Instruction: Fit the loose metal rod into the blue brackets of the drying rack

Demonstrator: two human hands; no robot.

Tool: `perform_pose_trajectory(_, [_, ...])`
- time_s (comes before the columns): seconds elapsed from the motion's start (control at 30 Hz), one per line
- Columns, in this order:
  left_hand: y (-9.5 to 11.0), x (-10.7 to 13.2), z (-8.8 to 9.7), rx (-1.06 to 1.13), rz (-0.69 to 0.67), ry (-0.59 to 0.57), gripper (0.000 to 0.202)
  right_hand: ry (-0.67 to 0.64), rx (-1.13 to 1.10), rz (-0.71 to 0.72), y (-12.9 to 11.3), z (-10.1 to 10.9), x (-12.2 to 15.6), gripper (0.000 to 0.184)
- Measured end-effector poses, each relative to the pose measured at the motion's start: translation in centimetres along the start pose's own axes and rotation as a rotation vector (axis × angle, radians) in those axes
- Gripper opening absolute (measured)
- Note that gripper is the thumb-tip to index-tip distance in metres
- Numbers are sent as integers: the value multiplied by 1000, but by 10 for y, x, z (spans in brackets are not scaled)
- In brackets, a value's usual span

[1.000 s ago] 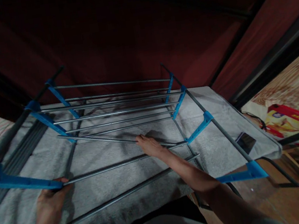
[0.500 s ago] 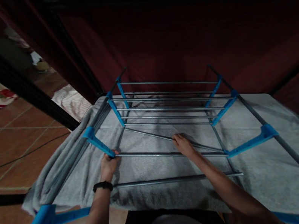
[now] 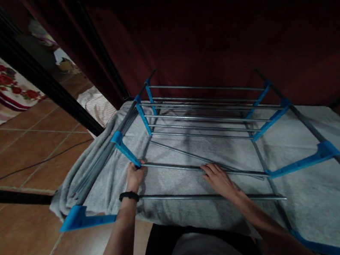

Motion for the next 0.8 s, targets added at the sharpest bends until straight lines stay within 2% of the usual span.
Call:
perform_pose_trajectory(0.17, [0, 3, 2, 4, -19, -8, 25, -46, 18, 12, -2, -6, -16, 34])
perform_pose_trajectory(0.8, [3, 4, 1, 0, -69, -54, 26, -89, -39, 36, 1, -11, -13, 38])
Point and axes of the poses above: each hand's wrist, its own x-axis away from the middle knuckle, its own z-axis out of the back of the hand, y = z × x, the point moved 10 cm from there along -x, towards the middle knuckle, and after that the axes turned 2 degrees about x, right-handed, at the moved point
